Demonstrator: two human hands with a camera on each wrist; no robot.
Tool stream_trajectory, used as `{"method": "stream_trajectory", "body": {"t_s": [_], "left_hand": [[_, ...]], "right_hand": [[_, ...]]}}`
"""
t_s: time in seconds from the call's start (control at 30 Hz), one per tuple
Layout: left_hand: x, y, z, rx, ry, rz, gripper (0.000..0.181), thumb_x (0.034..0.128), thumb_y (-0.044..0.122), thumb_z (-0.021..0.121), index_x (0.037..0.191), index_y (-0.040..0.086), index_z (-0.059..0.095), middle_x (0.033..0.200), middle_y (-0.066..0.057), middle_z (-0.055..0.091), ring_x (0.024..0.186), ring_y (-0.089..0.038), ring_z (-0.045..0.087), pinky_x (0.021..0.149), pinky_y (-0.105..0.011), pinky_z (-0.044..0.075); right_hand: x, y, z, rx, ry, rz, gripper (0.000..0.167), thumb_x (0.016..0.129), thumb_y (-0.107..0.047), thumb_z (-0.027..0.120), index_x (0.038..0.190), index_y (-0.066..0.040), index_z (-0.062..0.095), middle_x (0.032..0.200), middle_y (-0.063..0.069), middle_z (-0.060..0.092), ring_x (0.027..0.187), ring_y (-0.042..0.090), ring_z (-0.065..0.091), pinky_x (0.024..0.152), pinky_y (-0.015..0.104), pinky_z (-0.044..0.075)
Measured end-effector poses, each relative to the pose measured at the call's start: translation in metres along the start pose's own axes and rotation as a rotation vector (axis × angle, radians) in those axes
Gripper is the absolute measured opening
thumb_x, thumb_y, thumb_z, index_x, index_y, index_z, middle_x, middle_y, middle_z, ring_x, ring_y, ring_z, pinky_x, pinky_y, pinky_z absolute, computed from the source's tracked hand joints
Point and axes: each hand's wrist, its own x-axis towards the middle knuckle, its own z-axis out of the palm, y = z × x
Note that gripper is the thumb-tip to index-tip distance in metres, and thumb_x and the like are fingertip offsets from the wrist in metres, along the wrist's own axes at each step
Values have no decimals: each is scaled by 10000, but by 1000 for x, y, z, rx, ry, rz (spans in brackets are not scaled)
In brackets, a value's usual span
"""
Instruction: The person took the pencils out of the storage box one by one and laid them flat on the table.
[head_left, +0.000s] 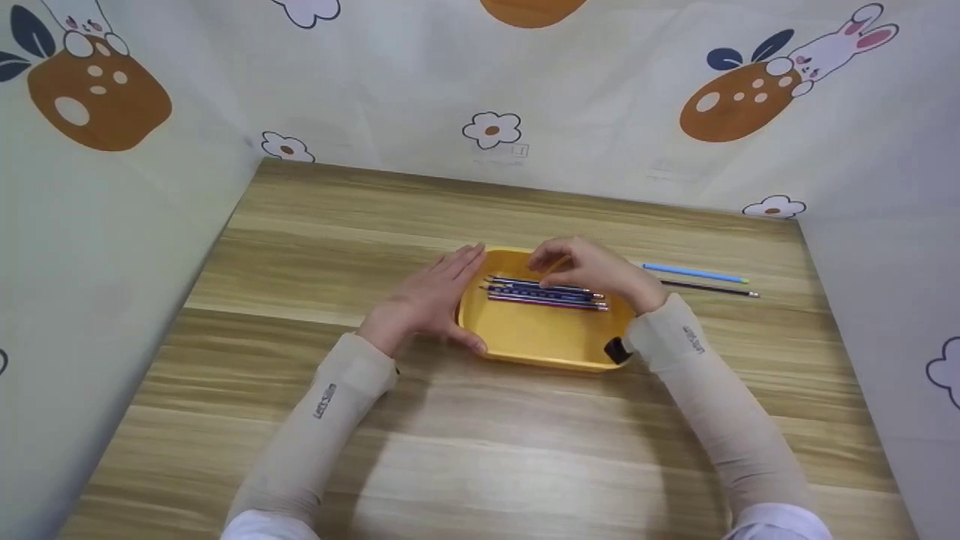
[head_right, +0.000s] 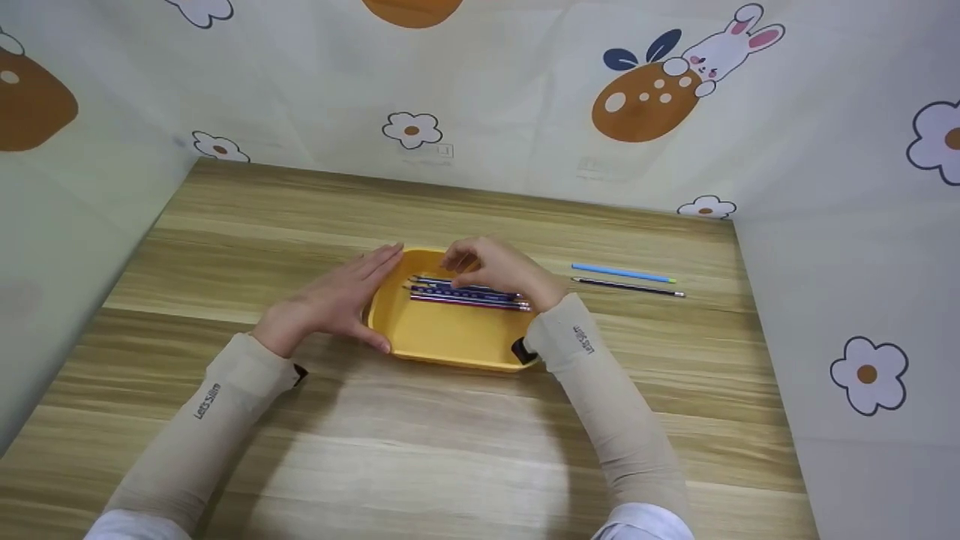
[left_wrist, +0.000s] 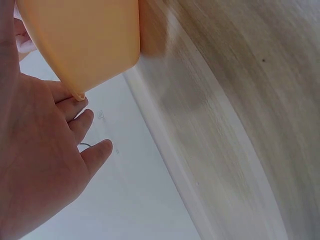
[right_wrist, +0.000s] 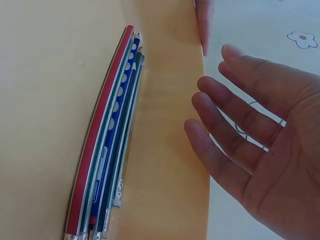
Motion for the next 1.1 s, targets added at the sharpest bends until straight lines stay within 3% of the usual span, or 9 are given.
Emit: {"method": "stream_trajectory", "body": {"t_s": [0.33, 0.63, 0.87, 1.1], "left_hand": [[-1, -1, 0, -19, 7, 35, 1452, 595, 862, 685, 1610, 137, -57, 1701, 4, -77, 1580, -201, -26, 1300, -412, 36], [-1, 0, -1, -10, 6, 26, 1450, 594, 870, 677, 1610, 146, -62, 1700, 8, -82, 1579, -189, -39, 1299, -409, 19], [-1, 0, 0, 13, 8, 27, 1449, 589, 888, 655, 1611, 152, -61, 1699, 14, -91, 1578, -187, -39, 1299, -397, 36], [-1, -1, 0, 5, 17, 30, 1439, 603, 862, 683, 1612, 144, -51, 1701, 8, -81, 1578, -187, -35, 1298, -402, 38]], "right_hand": [[11, -3, 10, -119, -1, -61, 309, 914, -57, 703, 1210, 21, 668, 1203, 190, 699, 1120, 337, 667, 995, 468, 553], [14, -1, 17, -191, -41, -71, 296, 904, -70, 721, 1187, 6, 686, 1171, 176, 715, 1027, 297, 694, 929, 440, 585], [15, 8, 22, -196, -134, -24, 273, 903, -99, 731, 1164, -28, 691, 1122, 119, 722, 964, 220, 681, 890, 404, 591], [17, 12, 25, -222, -143, -27, 242, 896, -100, 739, 1133, -63, 709, 1063, 76, 723, 908, 172, 651, 852, 367, 583]]}}
